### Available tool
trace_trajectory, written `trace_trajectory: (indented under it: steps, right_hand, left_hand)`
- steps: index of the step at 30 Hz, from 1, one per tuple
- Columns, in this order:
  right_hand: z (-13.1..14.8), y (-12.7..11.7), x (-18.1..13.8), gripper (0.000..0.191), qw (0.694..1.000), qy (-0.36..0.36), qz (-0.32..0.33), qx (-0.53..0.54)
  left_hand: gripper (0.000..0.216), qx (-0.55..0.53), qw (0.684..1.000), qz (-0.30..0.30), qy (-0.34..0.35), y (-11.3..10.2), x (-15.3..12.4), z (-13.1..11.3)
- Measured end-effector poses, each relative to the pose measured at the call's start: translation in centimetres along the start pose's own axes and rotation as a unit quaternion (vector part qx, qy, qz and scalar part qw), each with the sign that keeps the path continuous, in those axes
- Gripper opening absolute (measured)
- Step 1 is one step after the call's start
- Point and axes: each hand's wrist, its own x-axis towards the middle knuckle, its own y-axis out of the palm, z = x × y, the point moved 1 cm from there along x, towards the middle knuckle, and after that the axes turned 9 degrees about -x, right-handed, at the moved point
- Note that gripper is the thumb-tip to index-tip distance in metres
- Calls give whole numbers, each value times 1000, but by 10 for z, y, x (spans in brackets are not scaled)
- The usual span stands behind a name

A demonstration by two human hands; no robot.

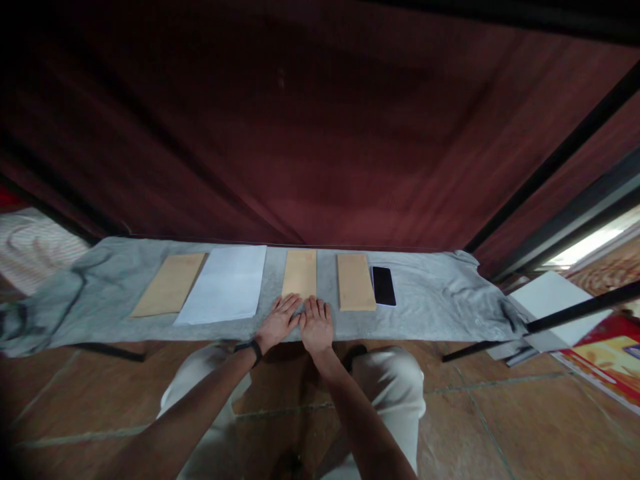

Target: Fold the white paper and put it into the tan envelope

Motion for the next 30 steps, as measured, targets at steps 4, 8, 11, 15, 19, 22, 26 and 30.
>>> trace_trajectory:
  steps: [4, 8, 11, 15, 19, 22, 26, 30]
  right_hand:
    - [-1, 6, 1, 48, 1000, -4, 1, -3]
    - [-2, 13, 1, 49, 1000, -10, -7, -9]
    - [-3, 14, 0, 49, 1000, -17, -16, -12]
    - [-4, 11, -1, 48, 999, -22, -21, -13]
    - [-3, 5, -1, 47, 1000, -20, -9, -19]
    - [-3, 3, 0, 47, 1000, -20, 0, -24]
    - [-4, 2, 1, 47, 999, -26, 5, -23]
    - [-4, 1, 1, 47, 999, -28, 14, -32]
  left_hand:
    - [50, -8, 1000, -2, -4, 3, -1, 1]
    - [50, -20, 1000, -11, 1, 2, -2, 1]
    - [51, -29, 999, -16, 1, 0, -3, 0]
    - [50, -33, 999, -24, 3, -2, -4, -2]
    - [50, -36, 999, -30, -3, -3, -4, -5]
    - [51, -35, 999, -28, -8, -2, -4, -6]
    - [50, -26, 999, -32, -4, -1, -4, -5]
    - [49, -19, 999, -41, 1, -1, -4, -4]
